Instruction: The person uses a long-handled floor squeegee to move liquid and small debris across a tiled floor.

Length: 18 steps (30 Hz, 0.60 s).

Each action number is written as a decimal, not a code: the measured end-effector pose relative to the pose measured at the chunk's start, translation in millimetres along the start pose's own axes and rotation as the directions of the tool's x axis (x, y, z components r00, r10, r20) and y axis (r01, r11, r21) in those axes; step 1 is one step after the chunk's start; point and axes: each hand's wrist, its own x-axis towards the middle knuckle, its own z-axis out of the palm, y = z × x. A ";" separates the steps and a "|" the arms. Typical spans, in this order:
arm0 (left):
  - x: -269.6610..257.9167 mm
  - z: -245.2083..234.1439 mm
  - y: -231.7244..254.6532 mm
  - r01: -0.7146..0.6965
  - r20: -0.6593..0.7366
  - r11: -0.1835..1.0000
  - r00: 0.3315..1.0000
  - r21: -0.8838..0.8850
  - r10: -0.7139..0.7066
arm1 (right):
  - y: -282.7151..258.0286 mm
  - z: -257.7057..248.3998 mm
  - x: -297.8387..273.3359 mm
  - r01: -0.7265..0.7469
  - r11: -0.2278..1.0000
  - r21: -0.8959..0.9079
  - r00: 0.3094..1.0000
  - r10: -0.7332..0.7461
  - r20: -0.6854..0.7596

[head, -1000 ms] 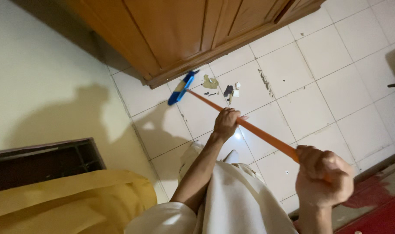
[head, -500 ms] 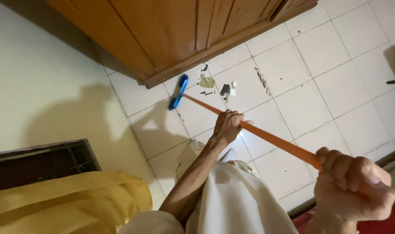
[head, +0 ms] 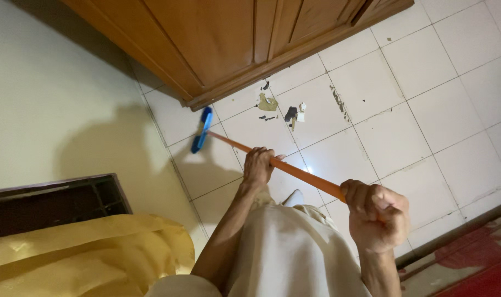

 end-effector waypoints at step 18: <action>94.2 101.8 144.8 -0.361 0.040 0.924 0.929 -0.124 0.368 | -62.9 -89.6 -10.0 0.116 0.973 -0.198 0.945 -0.170 -0.280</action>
